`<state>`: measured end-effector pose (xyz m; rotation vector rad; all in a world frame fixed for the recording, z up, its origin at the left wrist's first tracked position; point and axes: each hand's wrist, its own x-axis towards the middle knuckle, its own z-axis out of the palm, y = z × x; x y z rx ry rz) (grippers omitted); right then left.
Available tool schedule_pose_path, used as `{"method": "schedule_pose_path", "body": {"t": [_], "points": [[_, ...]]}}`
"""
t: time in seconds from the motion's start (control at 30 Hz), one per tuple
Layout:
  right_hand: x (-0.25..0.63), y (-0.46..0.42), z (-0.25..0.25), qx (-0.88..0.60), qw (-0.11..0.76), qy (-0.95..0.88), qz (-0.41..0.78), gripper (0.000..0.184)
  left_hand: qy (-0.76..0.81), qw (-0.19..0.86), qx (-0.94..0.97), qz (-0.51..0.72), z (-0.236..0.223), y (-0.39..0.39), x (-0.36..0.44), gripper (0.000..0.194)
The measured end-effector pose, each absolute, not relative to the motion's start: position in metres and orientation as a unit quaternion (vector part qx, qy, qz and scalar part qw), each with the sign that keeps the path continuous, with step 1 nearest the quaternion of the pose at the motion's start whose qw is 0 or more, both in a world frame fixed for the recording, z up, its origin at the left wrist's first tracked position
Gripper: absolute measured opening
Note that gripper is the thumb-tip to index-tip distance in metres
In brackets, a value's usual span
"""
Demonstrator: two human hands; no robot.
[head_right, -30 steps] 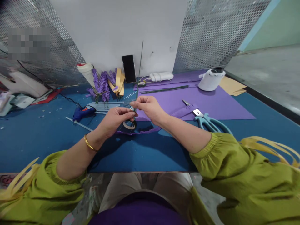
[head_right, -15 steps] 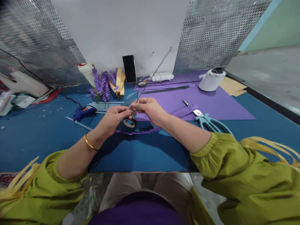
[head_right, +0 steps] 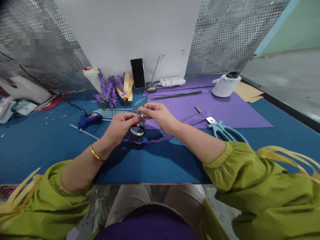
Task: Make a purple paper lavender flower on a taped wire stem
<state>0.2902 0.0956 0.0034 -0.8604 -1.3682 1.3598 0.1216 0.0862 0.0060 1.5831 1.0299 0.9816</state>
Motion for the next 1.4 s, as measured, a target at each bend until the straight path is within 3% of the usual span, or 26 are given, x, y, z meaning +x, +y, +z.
{"method": "schedule_pose_path", "body": {"t": [0.13, 0.37, 0.53, 0.6, 0.8, 0.9, 1.17, 1.4], "points": [[0.291, 0.094, 0.004, -0.343, 0.488, -0.539, 0.595, 0.030, 0.404, 0.508, 0.646, 0.401, 0.005, 0.087, 0.123, 0.021], [0.278, 0.092, -0.009, -0.380, 0.544, -0.533, 0.525, 0.034, 0.444, 0.427, 0.693, 0.374, 0.003, 0.083, 0.125, 0.020], [0.273, 0.090, -0.018, -0.429, 0.559, -0.547, 0.453, 0.039, 0.464, 0.204, 0.783, 0.360, 0.003, 0.080, 0.124, 0.022], [0.274, 0.090, -0.015, -0.446, 0.543, -0.560, 0.439, 0.039, 0.471, 0.165, 0.788, 0.360, 0.004, 0.080, 0.123, 0.023], [0.288, 0.090, 0.009, -0.379, 0.513, -0.574, 0.513, 0.032, 0.432, 0.444, 0.673, 0.404, 0.010, 0.085, 0.122, 0.017], [0.291, 0.092, 0.011, -0.337, 0.478, -0.547, 0.599, 0.029, 0.400, 0.502, 0.654, 0.401, 0.011, 0.085, 0.122, 0.019], [0.283, 0.093, -0.003, -0.386, 0.539, -0.518, 0.541, 0.030, 0.452, 0.423, 0.693, 0.369, 0.006, 0.083, 0.125, 0.020], [0.275, 0.090, -0.011, -0.388, 0.547, -0.518, 0.530, 0.039, 0.442, 0.435, 0.694, 0.366, 0.007, 0.081, 0.126, 0.017]]}}
